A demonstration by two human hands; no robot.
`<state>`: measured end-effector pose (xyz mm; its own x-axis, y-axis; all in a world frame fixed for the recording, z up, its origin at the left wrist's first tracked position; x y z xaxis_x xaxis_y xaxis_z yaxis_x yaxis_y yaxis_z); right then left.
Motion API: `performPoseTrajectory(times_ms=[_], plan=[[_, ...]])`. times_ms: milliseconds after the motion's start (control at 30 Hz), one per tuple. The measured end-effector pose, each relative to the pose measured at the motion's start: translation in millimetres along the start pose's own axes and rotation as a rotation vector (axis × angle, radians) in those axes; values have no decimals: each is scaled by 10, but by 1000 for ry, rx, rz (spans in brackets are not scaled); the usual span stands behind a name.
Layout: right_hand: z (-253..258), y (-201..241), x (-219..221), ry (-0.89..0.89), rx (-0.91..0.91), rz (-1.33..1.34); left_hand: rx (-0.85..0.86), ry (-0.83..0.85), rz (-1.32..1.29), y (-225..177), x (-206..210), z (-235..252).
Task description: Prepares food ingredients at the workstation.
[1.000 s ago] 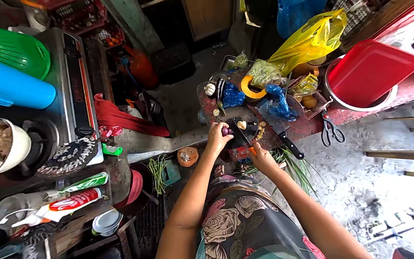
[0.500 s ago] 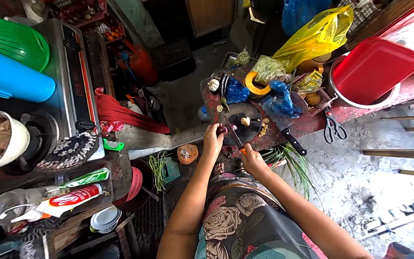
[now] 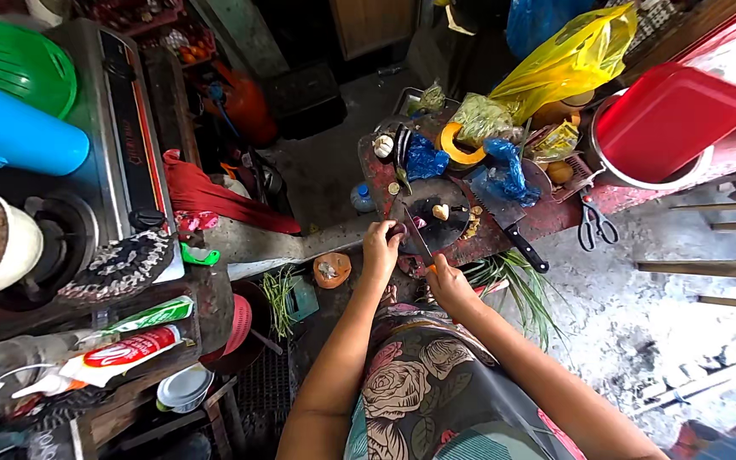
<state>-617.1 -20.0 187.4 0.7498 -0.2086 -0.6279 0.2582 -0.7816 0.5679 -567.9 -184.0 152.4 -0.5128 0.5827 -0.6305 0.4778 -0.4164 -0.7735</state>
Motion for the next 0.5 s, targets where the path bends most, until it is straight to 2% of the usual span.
performPoseTrajectory(times_ms=[133,267,500], plan=[[-56,105,-14,31,9,-97,21,-19,12,-11,21,-27],[-103,232,-74,104,98,-208,61,-18,9,-25,54,-74],[-84,327,-213,181,124,-209,153,-90,23,0,145,-143]])
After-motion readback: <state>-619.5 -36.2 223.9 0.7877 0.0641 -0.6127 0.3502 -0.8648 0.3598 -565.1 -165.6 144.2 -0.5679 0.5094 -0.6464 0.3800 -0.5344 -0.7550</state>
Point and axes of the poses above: each hand's wrist, its own z-axis towards the middle knuckle, its own x-axis out of the palm, y = z × x, the point moved 1 cm from there along z, towards the middle knuckle, and after that the axes turned 7 degrees about -y, right-handed, at the moved point
